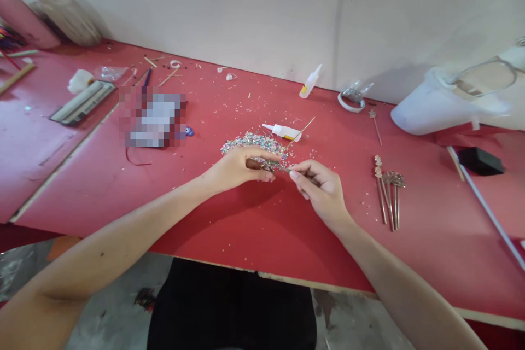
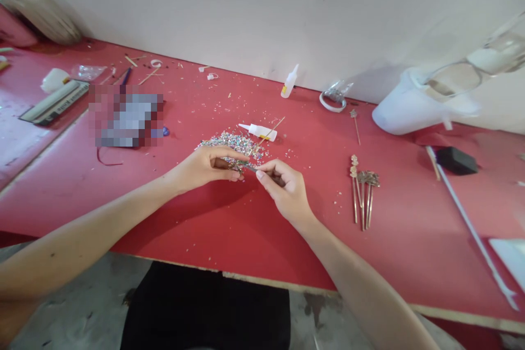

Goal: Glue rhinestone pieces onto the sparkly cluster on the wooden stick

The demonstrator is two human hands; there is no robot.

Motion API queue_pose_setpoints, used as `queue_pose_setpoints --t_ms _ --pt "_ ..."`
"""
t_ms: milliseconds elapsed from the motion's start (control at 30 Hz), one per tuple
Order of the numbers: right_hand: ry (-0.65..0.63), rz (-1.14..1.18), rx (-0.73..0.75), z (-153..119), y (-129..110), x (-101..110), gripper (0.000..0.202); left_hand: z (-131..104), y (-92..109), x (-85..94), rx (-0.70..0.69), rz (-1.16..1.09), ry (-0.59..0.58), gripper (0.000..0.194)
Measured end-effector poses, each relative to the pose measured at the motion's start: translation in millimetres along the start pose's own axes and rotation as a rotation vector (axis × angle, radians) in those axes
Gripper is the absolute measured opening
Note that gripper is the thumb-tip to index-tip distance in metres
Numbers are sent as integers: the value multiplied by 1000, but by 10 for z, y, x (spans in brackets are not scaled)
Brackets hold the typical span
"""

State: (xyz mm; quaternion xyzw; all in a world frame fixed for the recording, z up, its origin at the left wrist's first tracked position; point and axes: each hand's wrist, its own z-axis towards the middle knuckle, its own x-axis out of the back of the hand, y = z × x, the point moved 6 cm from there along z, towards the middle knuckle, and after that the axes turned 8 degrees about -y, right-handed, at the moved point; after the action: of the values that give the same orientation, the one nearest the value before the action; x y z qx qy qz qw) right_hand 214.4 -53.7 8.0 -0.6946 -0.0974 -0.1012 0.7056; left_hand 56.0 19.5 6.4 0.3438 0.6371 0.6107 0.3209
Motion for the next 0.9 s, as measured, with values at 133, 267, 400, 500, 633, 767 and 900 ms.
queue_pose_setpoints --t_ms 133,267,400,500,633,767,900 --pt "-10 -35 17 -8 -10 -12 20 -4 38 -10 -27 80 41 35" --pt "-9 -71 28 -18 -26 -16 20 -18 68 -29 -34 118 50 33" --pt "7 -106 42 -25 -36 -12 21 -28 79 -29 -42 148 71 32" --pt "15 -146 65 -34 -45 -15 20 -34 78 -31 -49 176 76 31" --pt "22 -200 107 -57 -71 -22 16 -43 78 -46 -63 194 65 28" --pt "26 -237 117 -69 -79 -22 17 -50 76 -50 -73 212 67 27" --pt "30 -237 125 -68 -72 -18 17 -46 61 -48 -67 197 64 28"
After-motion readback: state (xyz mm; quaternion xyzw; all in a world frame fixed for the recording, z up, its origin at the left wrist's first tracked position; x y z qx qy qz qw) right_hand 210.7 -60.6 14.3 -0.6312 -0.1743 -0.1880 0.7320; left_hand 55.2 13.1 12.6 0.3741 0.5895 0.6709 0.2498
